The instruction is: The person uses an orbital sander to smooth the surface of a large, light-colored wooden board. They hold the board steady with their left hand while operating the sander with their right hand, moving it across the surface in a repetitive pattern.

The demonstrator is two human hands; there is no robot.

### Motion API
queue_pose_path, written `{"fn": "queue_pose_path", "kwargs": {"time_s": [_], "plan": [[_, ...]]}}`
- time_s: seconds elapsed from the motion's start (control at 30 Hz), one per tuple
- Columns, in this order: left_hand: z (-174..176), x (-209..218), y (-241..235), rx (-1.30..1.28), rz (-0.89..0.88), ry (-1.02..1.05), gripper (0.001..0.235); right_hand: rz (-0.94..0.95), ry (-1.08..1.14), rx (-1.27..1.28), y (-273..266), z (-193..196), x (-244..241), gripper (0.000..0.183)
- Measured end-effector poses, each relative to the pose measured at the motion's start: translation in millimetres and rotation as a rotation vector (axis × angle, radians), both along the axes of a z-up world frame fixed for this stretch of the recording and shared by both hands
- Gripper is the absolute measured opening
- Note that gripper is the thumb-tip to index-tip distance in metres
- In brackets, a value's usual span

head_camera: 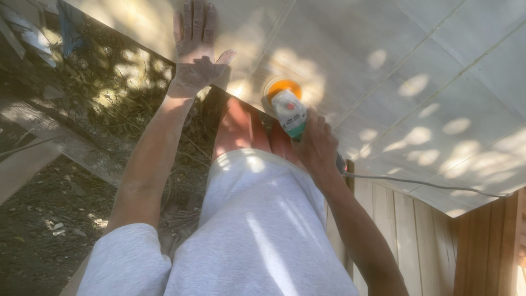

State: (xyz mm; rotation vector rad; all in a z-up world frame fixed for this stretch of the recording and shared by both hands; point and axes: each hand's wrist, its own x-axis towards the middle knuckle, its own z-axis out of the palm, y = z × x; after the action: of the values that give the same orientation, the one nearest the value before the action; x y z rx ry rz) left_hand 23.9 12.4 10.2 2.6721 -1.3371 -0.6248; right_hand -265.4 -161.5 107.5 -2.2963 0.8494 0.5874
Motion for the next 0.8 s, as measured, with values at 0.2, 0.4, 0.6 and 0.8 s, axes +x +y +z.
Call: {"fn": "queue_pose_path", "kwargs": {"time_s": [0.2,0.4,0.6,0.8], "plan": [[-5.0,1.5,8.4,-0.057,-0.016,0.046,0.100,0.062,-0.024,0.057,7.7,-0.9,37.0,0.073],[-14.1,1.0,8.9,-0.082,-0.032,-0.020,0.098,-0.002,0.082,0.081,-12.1,-1.2,26.5,0.070],[-28.1,2.6,22.3,-0.091,-0.090,-0.043,0.095,-0.034,-0.013,0.006,-1.8,-1.3,-25.6,0.067],[-36.5,4.8,20.8,-0.043,-0.117,-0.120,0.101,-0.079,-0.142,-0.016,8.2,-2.3,-24.3,0.070]]}}
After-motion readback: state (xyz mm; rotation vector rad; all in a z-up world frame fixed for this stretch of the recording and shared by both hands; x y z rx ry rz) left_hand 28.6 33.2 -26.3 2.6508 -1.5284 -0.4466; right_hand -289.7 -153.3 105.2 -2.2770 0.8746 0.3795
